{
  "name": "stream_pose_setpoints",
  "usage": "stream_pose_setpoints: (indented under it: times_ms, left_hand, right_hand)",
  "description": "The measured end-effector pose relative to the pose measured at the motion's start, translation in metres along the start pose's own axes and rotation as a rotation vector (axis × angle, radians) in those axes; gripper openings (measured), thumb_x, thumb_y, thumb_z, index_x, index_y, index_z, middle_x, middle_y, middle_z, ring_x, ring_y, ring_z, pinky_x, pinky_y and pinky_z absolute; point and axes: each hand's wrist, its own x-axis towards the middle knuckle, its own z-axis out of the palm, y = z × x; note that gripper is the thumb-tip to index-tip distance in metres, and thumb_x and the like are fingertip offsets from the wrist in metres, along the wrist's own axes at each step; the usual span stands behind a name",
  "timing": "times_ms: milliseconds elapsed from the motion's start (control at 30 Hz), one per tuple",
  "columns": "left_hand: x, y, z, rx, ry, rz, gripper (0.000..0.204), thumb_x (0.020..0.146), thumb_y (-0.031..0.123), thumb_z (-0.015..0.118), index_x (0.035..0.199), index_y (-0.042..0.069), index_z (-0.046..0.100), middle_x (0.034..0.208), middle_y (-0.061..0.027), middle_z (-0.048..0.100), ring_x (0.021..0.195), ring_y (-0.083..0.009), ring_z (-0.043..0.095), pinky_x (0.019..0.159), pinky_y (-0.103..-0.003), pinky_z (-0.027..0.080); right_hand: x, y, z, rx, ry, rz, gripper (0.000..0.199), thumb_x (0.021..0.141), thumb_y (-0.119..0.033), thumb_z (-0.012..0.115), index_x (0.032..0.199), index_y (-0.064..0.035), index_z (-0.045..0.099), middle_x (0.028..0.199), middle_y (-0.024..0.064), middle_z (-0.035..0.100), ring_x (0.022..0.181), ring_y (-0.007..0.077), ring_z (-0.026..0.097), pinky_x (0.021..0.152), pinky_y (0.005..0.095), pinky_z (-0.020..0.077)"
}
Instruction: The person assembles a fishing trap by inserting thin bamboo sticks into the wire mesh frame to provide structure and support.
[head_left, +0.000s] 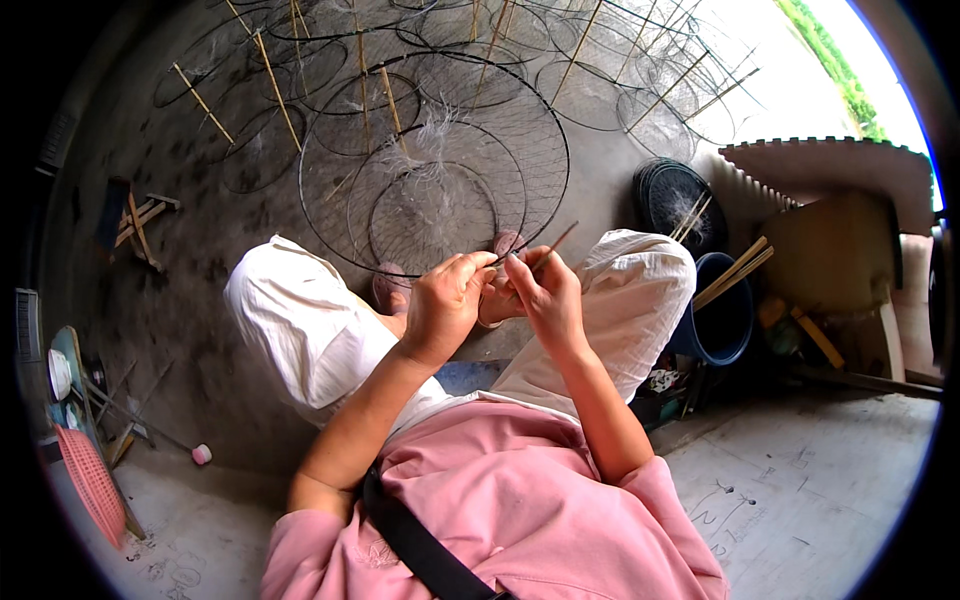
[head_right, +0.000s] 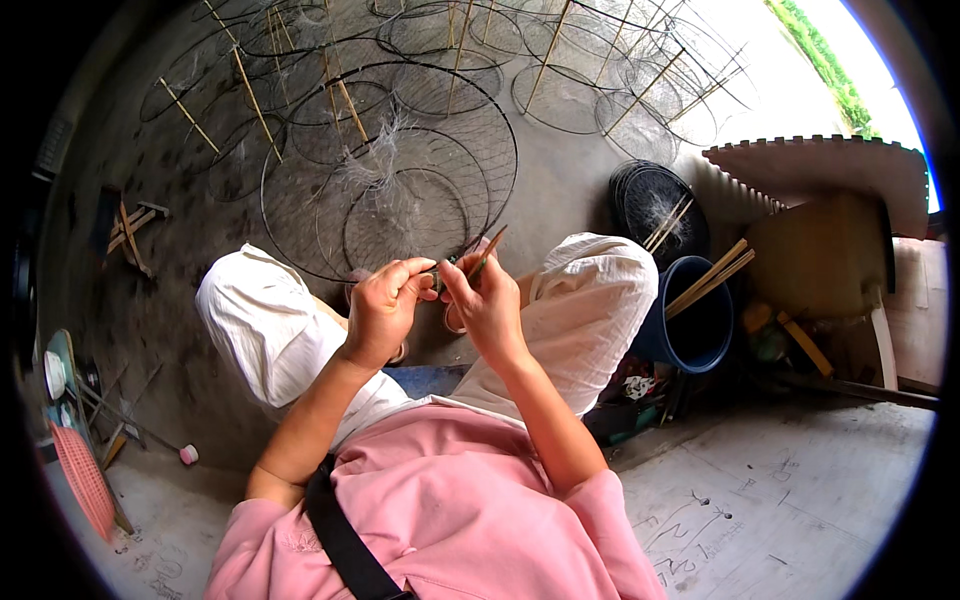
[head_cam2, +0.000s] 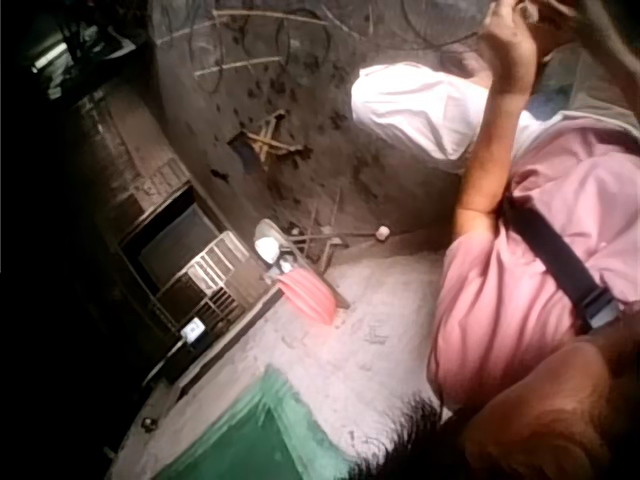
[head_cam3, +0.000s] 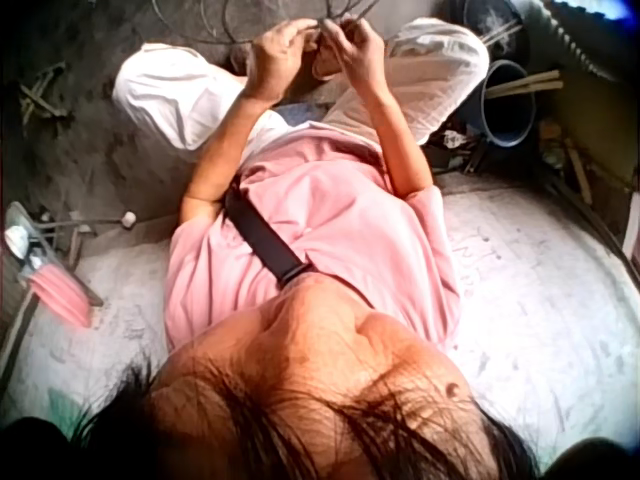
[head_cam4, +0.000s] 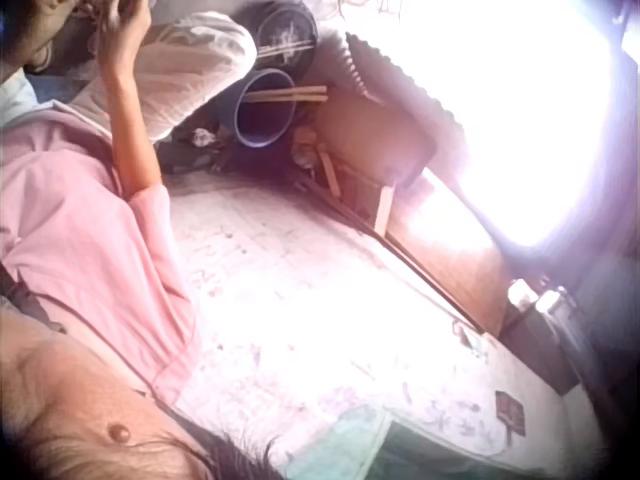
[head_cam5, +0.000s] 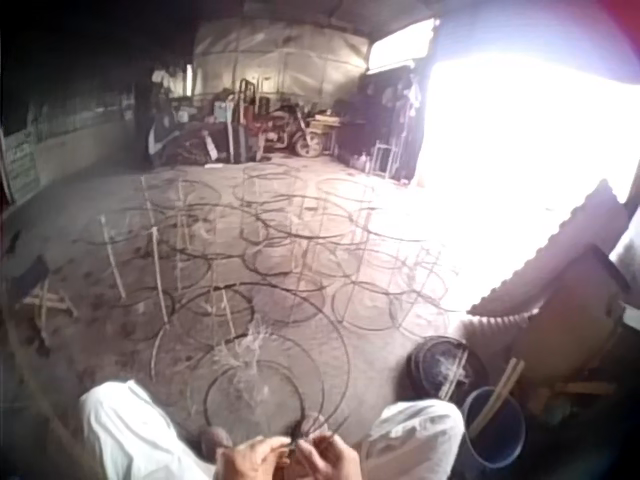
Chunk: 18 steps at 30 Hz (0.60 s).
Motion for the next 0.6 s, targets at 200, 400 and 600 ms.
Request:
stream_pose_setpoints:
  times_ms: [200,400,600]
  left_hand:
    - [-0.004,0.003,-0.009,0.102,0.045,0.151,0.016,0.110,0.003,0.079,0.127,0.001,0.080,0.107,-0.0208,0.084,0.096,-0.0401,0.085,0.080,-0.045,0.066]
    - [0.002,0.014,-0.009,0.044,0.078,0.146,0.013,0.109,-0.004,0.078,0.121,-0.002,0.081,0.104,-0.0177,0.087,0.091,-0.0266,0.089,0.079,-0.038,0.070]
    - [-0.001,0.013,-0.007,0.014,0.093,0.059,0.012,0.113,-0.001,0.074,0.122,-0.003,0.081,0.103,-0.0166,0.088,0.092,-0.0238,0.090,0.080,-0.036,0.070]
  right_hand:
    - [0.010,0.003,0.006,0.291,-0.082,0.133,0.030,0.113,-0.023,0.089,0.100,-0.0067,0.066,0.088,0.0020,0.079,0.075,0.0073,0.075,0.061,0.0227,0.0543]
    - [0.015,0.004,0.014,0.294,-0.094,0.058,0.031,0.111,-0.022,0.091,0.102,-0.0087,0.064,0.089,0.0015,0.081,0.074,0.0081,0.078,0.058,0.0222,0.0535]
    - [-0.006,-0.028,-0.004,0.144,-0.027,-0.020,0.024,0.113,-0.019,0.087,0.110,-0.0036,0.069,0.094,0.0026,0.080,0.085,0.0075,0.077,0.068,0.0234,0.0544]
